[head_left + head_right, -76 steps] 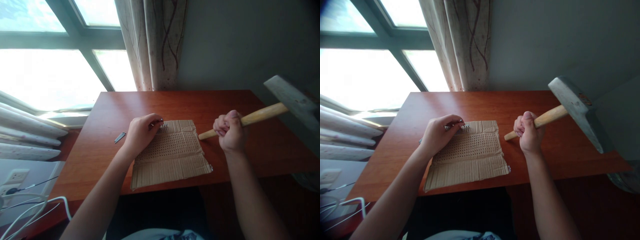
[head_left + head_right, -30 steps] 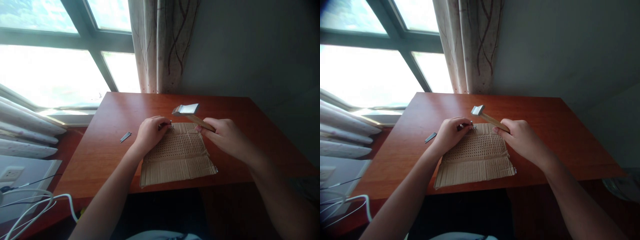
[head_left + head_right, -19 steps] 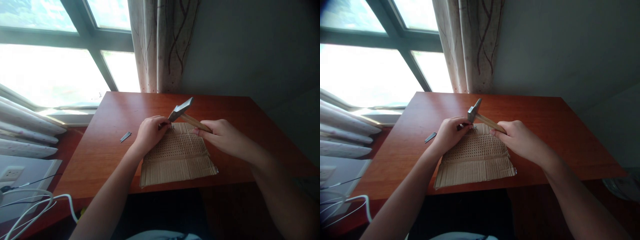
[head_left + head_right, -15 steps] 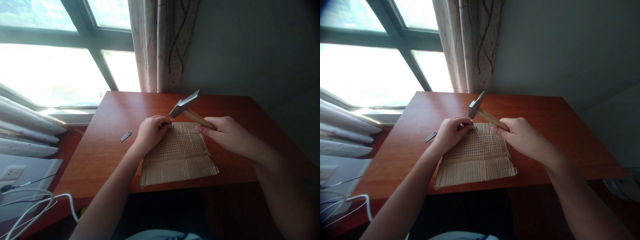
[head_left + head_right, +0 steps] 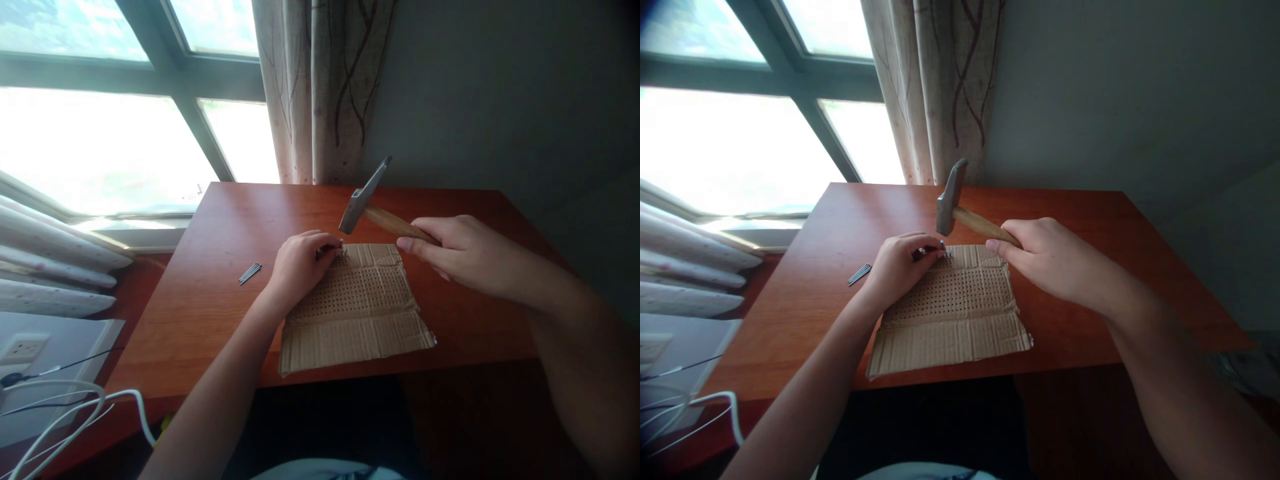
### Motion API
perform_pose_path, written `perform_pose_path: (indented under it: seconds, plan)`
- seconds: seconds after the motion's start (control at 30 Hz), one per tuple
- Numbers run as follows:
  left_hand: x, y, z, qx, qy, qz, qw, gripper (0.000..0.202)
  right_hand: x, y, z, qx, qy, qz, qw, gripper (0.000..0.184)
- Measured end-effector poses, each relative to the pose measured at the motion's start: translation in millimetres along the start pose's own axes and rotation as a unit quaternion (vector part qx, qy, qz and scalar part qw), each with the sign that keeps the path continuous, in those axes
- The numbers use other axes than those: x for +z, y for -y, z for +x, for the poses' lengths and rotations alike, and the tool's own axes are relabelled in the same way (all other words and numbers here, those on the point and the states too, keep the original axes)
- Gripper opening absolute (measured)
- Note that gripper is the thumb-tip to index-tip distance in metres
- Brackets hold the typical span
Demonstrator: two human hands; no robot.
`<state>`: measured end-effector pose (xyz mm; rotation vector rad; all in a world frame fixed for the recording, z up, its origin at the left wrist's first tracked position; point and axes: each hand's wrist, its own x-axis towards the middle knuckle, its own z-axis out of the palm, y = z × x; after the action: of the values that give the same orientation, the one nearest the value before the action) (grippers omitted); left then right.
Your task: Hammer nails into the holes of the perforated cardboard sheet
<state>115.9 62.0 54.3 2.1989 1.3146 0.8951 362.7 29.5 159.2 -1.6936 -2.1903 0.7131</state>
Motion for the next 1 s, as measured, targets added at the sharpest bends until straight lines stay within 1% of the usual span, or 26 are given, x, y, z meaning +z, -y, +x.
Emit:
perform_pose_path:
  seconds: [0.13,0.23,0.4,0.6,0.77,1.0]
  plan:
    - [-0.3,0.4,-0.6,-0.003,-0.001,0.001,1.000,0.012,-3.9,2.2,0.3,-0.014,0.010,-0.010,1.000,0.050]
    - [-0.5,-0.1,-0.4,0.004,-0.003,-0.001,1.000,0.012,-1.1,2.2,-0.3,-0.021,0.002,-0.014,1.000,0.051]
    - [-0.5,-0.8,0.4,0.004,-0.004,0.010,1.000,0.011,3.4,2.6,0.6,-0.011,0.021,-0.025,0.999,0.050]
    - [-0.1,0.4,0.5,0.005,0.002,-0.004,1.000,0.013,3.9,2.9,2.1,-0.023,-0.018,-0.021,0.999,0.049]
    - [-0.2,-0.7,-0.4,0.002,-0.003,0.011,1.000,0.012,10.6,-0.5,3.4,-0.025,0.007,-0.038,0.999,0.047]
    - [-0.4,-1.6,0.6,0.004,0.002,-0.009,1.000,0.012,6.9,4.8,-0.6,-0.017,-0.023,-0.030,0.999,0.048]
